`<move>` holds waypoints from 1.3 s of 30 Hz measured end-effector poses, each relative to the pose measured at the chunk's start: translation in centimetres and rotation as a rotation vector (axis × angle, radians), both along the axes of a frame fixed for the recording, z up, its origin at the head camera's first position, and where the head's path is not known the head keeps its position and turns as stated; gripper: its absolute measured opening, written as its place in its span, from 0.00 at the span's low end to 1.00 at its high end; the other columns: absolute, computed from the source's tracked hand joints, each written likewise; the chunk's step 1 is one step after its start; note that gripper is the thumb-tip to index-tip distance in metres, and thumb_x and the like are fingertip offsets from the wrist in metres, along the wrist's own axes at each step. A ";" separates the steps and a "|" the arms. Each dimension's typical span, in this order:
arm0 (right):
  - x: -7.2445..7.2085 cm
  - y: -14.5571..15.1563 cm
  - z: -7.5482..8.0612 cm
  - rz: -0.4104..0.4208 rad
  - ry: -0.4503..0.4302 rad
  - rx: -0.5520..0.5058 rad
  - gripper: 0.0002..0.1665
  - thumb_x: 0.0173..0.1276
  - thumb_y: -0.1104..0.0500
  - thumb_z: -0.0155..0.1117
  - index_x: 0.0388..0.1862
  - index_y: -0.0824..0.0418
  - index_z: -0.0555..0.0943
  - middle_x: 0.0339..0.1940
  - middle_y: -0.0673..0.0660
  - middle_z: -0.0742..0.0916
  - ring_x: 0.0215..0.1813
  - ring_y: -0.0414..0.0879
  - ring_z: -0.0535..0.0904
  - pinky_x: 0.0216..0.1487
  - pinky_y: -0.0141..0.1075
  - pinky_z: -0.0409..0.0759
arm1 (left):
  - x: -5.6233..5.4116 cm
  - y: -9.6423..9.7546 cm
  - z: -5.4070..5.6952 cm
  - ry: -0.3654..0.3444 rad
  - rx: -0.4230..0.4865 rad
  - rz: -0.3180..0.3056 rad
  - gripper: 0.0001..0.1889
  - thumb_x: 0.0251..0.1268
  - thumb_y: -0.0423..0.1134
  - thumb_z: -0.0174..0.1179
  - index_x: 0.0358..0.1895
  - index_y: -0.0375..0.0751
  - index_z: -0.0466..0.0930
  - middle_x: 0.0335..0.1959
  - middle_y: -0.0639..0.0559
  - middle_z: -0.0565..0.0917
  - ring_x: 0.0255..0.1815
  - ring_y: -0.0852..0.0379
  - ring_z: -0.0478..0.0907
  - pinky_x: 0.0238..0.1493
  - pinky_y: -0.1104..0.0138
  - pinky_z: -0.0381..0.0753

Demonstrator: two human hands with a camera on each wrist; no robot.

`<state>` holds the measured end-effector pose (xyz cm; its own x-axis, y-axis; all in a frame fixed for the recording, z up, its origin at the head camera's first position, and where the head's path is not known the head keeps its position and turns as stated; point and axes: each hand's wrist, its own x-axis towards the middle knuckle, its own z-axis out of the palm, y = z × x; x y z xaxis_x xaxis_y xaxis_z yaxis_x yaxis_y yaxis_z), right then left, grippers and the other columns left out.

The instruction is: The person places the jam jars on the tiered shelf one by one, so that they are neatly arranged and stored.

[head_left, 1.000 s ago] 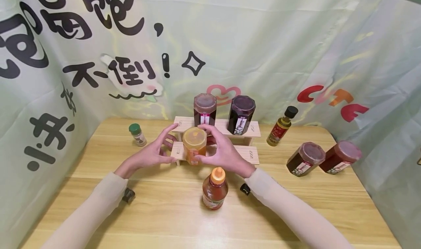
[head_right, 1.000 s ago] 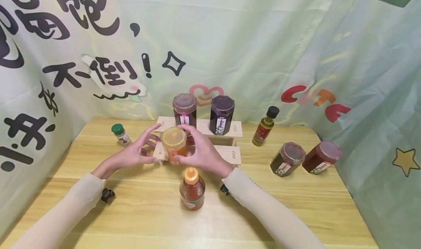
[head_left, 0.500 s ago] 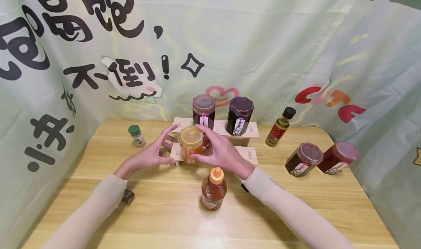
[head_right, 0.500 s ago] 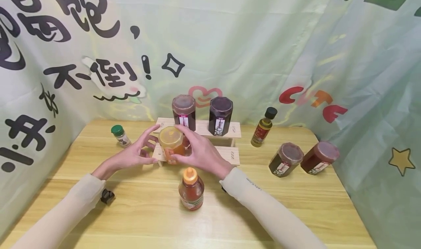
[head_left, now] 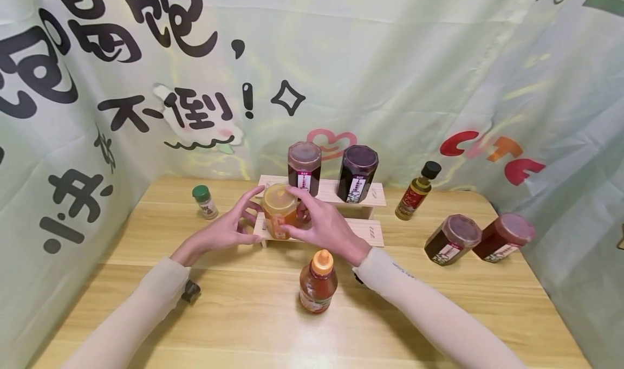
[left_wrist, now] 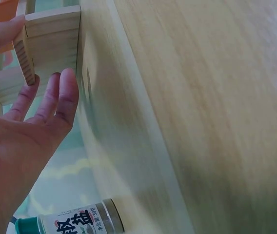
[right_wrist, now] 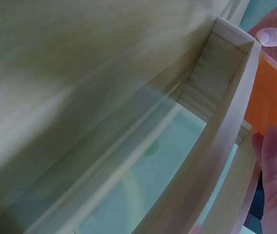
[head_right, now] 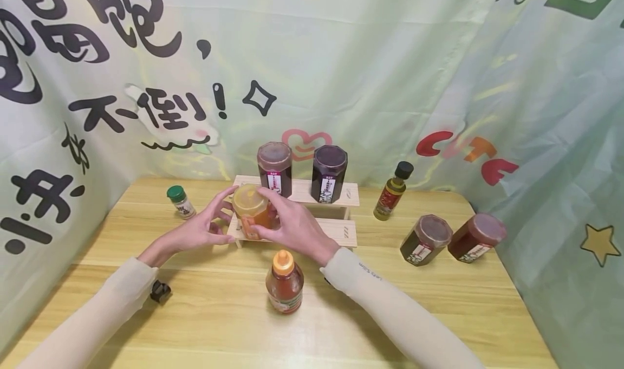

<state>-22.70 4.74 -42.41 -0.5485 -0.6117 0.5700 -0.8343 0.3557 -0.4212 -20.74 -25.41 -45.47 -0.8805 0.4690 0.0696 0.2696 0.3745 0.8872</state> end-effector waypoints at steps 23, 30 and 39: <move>0.2 0.9 0.0 0.011 -0.023 0.045 0.53 0.70 0.48 0.82 0.87 0.50 0.62 0.40 0.54 0.89 0.34 0.48 0.87 0.34 0.37 0.83 | 0.0 0.1 -0.1 -0.006 -0.007 0.009 0.66 0.61 0.32 0.81 0.91 0.67 0.40 0.71 0.37 0.70 0.59 0.39 0.76 0.52 0.49 0.83; 0.4 1.6 0.3 0.007 -0.048 -0.001 0.54 0.69 0.49 0.83 0.86 0.52 0.62 0.38 0.54 0.88 0.30 0.45 0.85 0.33 0.35 0.83 | 0.0 0.0 -0.1 -0.004 -0.009 0.009 0.66 0.61 0.33 0.81 0.91 0.68 0.40 0.72 0.36 0.70 0.58 0.39 0.77 0.51 0.49 0.84; 0.9 3.2 1.3 0.028 -0.107 -0.092 0.52 0.67 0.58 0.84 0.84 0.57 0.65 0.40 0.53 0.85 0.36 0.52 0.86 0.36 0.40 0.88 | 0.1 0.1 0.0 -0.003 -0.012 0.015 0.67 0.60 0.32 0.81 0.91 0.67 0.39 0.72 0.37 0.70 0.58 0.38 0.76 0.51 0.50 0.83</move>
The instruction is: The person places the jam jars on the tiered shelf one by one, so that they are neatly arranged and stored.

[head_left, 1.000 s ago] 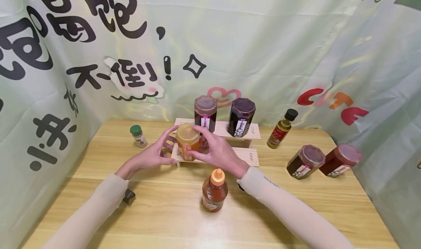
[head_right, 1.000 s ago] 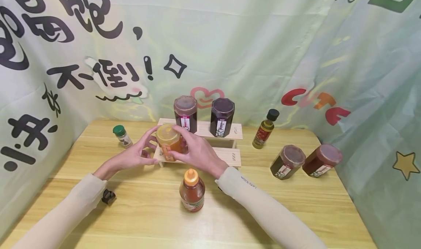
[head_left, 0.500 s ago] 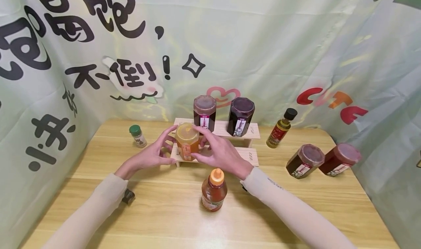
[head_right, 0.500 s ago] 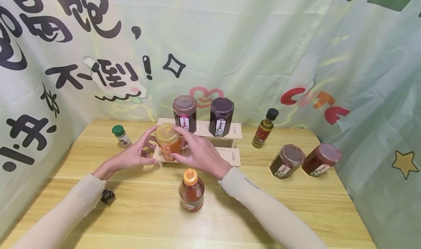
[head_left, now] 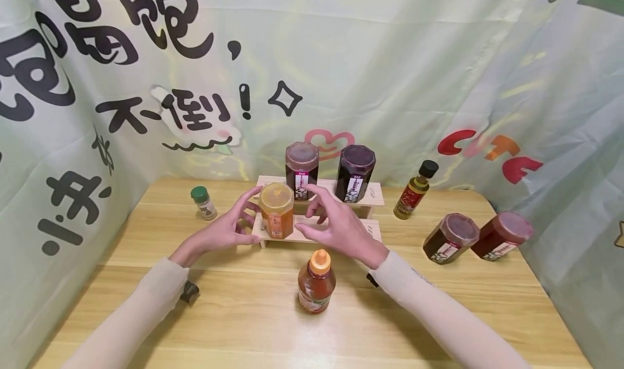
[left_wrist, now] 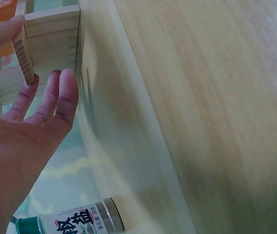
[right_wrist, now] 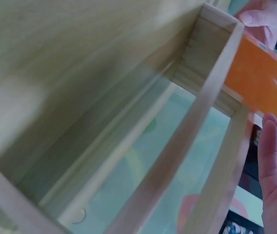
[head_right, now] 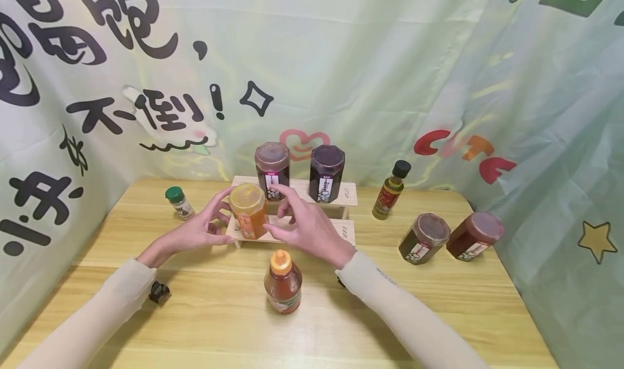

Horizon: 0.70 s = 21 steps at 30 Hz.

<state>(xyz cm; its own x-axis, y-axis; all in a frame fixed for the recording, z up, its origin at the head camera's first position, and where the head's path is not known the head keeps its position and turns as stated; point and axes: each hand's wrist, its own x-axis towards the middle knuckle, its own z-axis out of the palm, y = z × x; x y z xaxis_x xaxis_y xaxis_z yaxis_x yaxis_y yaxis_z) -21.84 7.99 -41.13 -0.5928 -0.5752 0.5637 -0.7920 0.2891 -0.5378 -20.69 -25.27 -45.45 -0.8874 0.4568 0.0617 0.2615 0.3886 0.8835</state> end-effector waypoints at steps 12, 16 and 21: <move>1.9 4.4 0.7 -0.024 -0.053 -0.117 0.38 0.71 0.70 0.74 0.77 0.64 0.71 0.40 0.50 0.87 0.38 0.44 0.86 0.41 0.41 0.90 | 0.0 -0.1 0.1 -0.001 -0.001 -0.003 0.67 0.61 0.33 0.81 0.91 0.67 0.39 0.72 0.36 0.69 0.58 0.38 0.76 0.52 0.49 0.83; 2.3 6.6 0.8 -0.024 -0.085 -0.167 0.38 0.70 0.75 0.72 0.76 0.67 0.71 0.42 0.53 0.89 0.41 0.46 0.88 0.45 0.37 0.89 | -0.1 0.0 -0.1 -0.006 0.005 -0.005 0.66 0.62 0.34 0.81 0.91 0.68 0.39 0.73 0.36 0.69 0.58 0.39 0.77 0.51 0.50 0.84; 3.2 9.8 1.0 -0.080 -0.055 -0.160 0.39 0.67 0.77 0.73 0.76 0.67 0.72 0.42 0.53 0.90 0.39 0.45 0.87 0.44 0.33 0.88 | -0.2 -0.1 -0.2 -0.004 0.000 -0.001 0.66 0.62 0.34 0.81 0.91 0.67 0.39 0.73 0.36 0.69 0.56 0.40 0.77 0.50 0.52 0.84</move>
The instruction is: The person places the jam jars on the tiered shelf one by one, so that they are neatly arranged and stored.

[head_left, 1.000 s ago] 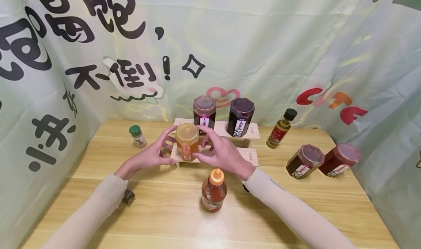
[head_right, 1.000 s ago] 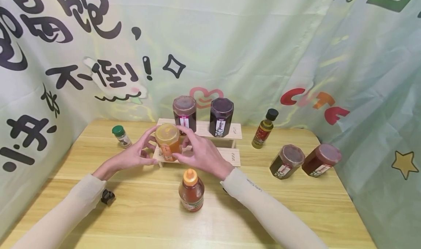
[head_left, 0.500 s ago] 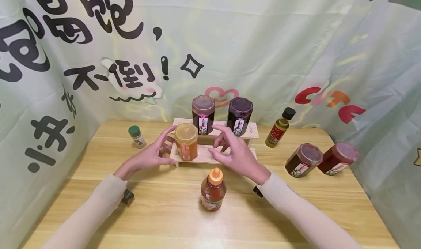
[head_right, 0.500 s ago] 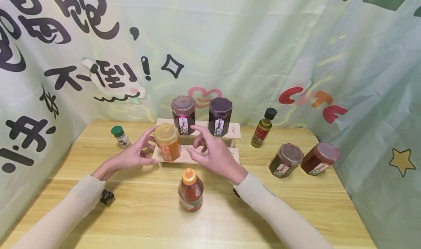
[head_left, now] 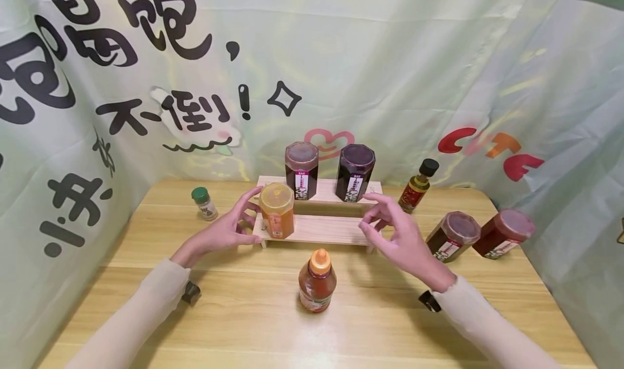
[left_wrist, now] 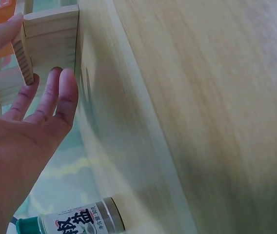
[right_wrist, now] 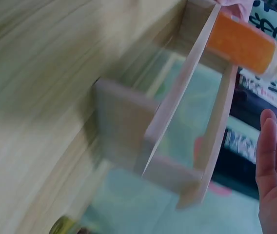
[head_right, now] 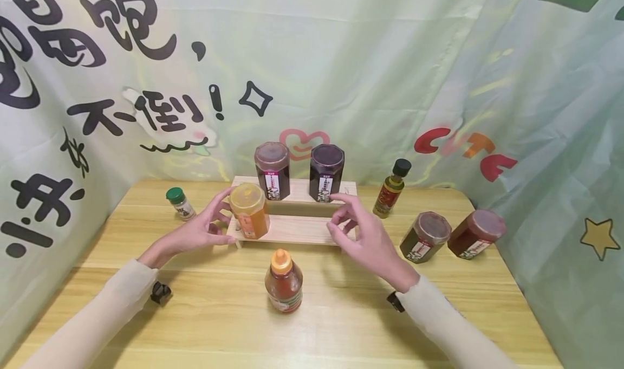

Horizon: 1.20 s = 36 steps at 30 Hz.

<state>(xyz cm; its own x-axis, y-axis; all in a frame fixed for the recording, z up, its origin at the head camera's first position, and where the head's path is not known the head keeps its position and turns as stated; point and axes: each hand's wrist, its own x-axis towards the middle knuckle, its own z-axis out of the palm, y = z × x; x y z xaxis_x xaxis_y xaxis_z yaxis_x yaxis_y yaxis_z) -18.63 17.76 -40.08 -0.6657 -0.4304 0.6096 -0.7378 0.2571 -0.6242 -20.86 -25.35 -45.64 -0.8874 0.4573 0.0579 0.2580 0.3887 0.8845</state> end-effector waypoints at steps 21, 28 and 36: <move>3.0 10.3 0.6 -0.304 0.036 -0.029 0.46 0.60 0.83 0.71 0.78 0.66 0.74 0.55 0.63 0.88 0.48 0.39 0.85 0.50 0.23 0.82 | 0.1 0.1 0.1 -0.003 0.002 0.002 0.67 0.61 0.32 0.81 0.91 0.66 0.38 0.73 0.36 0.69 0.55 0.40 0.78 0.49 0.50 0.84; 2.6 13.3 0.3 -0.405 0.075 -0.025 0.46 0.55 0.81 0.77 0.75 0.69 0.77 0.68 0.57 0.83 0.65 0.36 0.82 0.58 0.22 0.77 | 0.2 0.1 0.2 0.016 -0.002 0.002 0.67 0.60 0.30 0.81 0.91 0.65 0.39 0.72 0.36 0.70 0.54 0.41 0.80 0.50 0.51 0.85; 2.4 15.8 -0.8 -0.488 -0.067 0.028 0.56 0.56 0.76 0.81 0.84 0.61 0.70 0.77 0.54 0.76 0.74 0.33 0.70 0.69 0.19 0.67 | 0.1 0.1 0.0 0.015 -0.004 0.003 0.67 0.60 0.31 0.81 0.91 0.66 0.39 0.73 0.37 0.70 0.54 0.41 0.79 0.51 0.51 0.85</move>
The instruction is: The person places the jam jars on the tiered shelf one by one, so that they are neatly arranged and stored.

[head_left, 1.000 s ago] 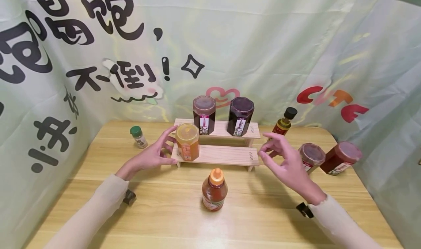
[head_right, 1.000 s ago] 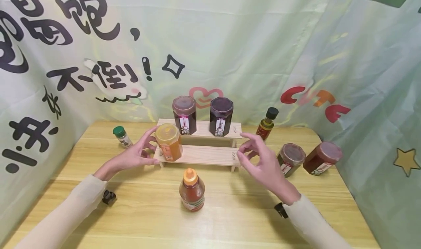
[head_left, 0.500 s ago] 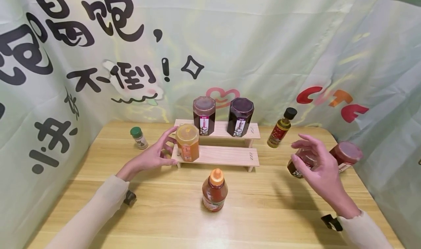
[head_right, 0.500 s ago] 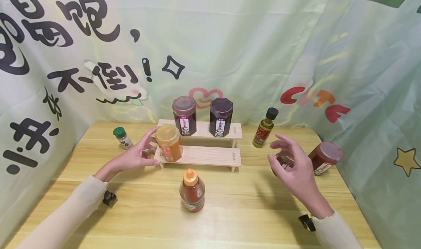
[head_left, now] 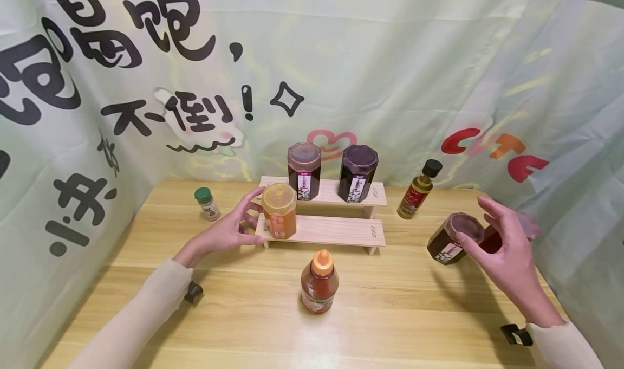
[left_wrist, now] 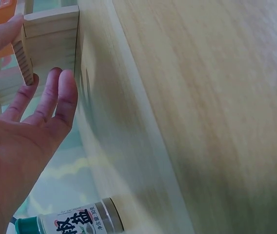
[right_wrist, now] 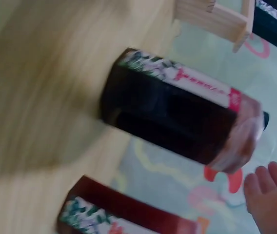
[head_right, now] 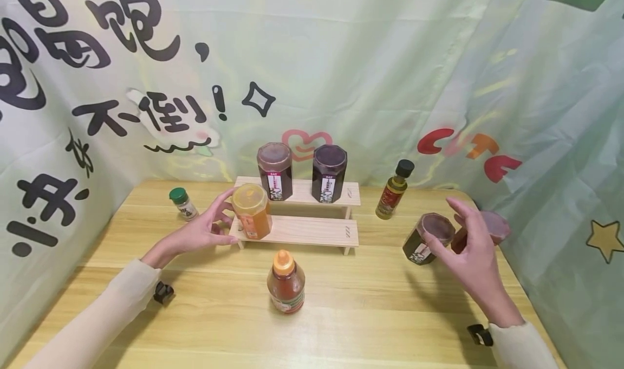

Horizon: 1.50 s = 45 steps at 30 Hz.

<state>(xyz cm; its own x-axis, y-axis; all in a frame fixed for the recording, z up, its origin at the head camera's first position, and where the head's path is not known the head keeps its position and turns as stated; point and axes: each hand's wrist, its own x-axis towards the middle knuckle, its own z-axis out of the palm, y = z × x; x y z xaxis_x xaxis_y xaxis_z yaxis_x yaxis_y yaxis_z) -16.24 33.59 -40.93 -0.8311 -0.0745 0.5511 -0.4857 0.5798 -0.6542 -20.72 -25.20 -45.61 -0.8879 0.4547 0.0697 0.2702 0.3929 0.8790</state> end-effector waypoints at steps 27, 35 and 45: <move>-2.2 3.7 -5.1 0.242 -0.202 -0.044 0.65 0.58 0.86 0.75 0.87 0.63 0.53 0.67 0.39 0.79 0.58 0.28 0.82 0.54 0.21 0.81 | -0.4 0.3 0.1 -0.004 0.020 -0.008 0.67 0.60 0.30 0.81 0.91 0.65 0.40 0.72 0.36 0.70 0.52 0.42 0.81 0.48 0.54 0.86; -1.7 3.4 -5.0 0.150 -0.219 -0.010 0.60 0.60 0.78 0.81 0.86 0.62 0.59 0.62 0.37 0.81 0.56 0.27 0.83 0.53 0.20 0.81 | -0.1 0.0 -0.3 0.011 0.012 -0.003 0.66 0.61 0.31 0.81 0.91 0.63 0.39 0.73 0.34 0.70 0.52 0.41 0.80 0.47 0.54 0.86; -1.5 3.1 -5.1 0.083 -0.187 0.027 0.59 0.55 0.75 0.86 0.82 0.65 0.64 0.58 0.37 0.82 0.54 0.25 0.82 0.51 0.18 0.79 | 0.0 0.0 -0.2 0.003 0.012 0.000 0.67 0.61 0.31 0.81 0.91 0.65 0.39 0.72 0.35 0.70 0.52 0.42 0.81 0.47 0.56 0.85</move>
